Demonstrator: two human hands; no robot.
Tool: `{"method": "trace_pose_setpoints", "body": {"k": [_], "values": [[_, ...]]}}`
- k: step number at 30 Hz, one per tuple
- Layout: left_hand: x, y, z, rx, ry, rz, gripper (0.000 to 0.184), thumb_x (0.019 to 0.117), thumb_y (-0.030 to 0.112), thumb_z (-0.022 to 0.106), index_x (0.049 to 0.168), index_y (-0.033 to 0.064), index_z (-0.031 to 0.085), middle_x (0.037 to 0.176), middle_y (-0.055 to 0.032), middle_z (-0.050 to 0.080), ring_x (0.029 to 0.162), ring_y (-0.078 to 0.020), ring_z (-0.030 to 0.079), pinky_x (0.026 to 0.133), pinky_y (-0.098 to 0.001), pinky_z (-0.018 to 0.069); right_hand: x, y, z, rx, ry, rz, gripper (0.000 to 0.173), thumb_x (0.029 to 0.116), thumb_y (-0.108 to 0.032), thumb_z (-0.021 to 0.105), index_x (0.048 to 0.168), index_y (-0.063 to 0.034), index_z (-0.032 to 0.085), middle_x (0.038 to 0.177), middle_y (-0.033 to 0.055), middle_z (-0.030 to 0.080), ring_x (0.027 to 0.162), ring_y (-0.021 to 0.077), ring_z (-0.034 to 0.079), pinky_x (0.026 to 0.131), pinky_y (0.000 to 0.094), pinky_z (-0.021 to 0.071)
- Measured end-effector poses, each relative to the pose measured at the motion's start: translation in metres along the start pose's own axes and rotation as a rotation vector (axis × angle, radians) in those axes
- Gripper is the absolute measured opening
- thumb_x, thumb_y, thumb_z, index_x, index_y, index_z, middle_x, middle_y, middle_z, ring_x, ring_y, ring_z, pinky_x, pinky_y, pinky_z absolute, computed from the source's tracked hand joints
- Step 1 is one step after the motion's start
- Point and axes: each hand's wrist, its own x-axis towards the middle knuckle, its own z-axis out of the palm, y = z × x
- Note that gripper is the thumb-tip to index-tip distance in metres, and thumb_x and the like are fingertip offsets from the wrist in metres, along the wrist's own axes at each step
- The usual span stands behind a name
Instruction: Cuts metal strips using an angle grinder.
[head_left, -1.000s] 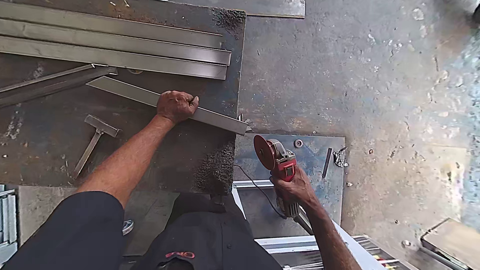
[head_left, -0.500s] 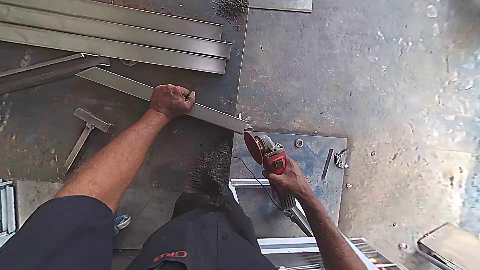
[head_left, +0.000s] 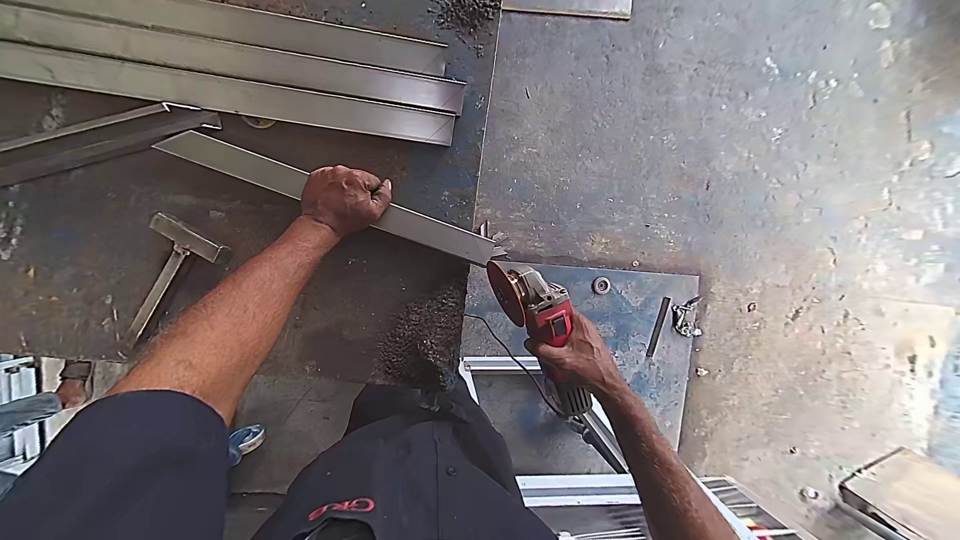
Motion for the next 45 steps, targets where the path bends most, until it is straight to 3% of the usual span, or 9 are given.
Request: {"method": "trace_pose_setpoints", "body": {"k": [17,22,27,45], "values": [[0.0001,-0.0022,0.0017,0.004,0.015,0.004,0.055,0.1019,0.046,0.036,0.064,0.0085,0.051,0.062,-0.0147,0.06,0.065,-0.0357,0.066,0.057,-0.0562,0.0438,-0.0014,-0.0035,0.0005,-0.004,0.018,-0.016,0.073,0.067,-0.048,0.083,0.124,-0.0082,0.061,0.103,-0.001,0.07,0.095,0.0039,0.067,0.086,0.0295,0.0557],[0.0001,-0.0021,0.0024,0.012,0.012,0.002,0.055,0.1018,0.046,0.037,0.064,0.0089,0.051,0.063,-0.0145,0.061,0.066,-0.0357,0.067,0.057,-0.0562,0.0443,-0.001,-0.0047,0.0025,-0.052,0.006,0.001,0.074,0.0668,-0.049,0.082,0.126,-0.0085,0.061,0.102,0.0021,0.071,0.095,0.0089,0.068,0.085,0.0357,0.0563],[-0.0006,-0.0012,0.0012,0.0,0.009,0.002,0.055,0.1022,0.046,0.037,0.065,0.0083,0.053,0.064,-0.0155,0.062,0.068,-0.0365,0.068,0.059,-0.0567,0.0449,-0.004,-0.004,0.0029,-0.025,0.03,-0.019,0.075,0.0669,-0.048,0.082,0.126,-0.0074,0.061,0.104,0.001,0.071,0.097,0.0057,0.067,0.087,0.0316,0.0558],[-0.0005,-0.0017,0.0018,0.008,0.02,0.0,0.054,0.1018,0.045,0.037,0.064,0.0082,0.051,0.063,-0.0156,0.061,0.066,-0.0367,0.067,0.058,-0.0562,0.0443,0.001,-0.0052,-0.0016,-0.031,0.019,-0.008,0.073,0.0674,-0.048,0.082,0.124,-0.0073,0.061,0.102,0.001,0.071,0.094,0.0064,0.068,0.086,0.0327,0.0564]]}}
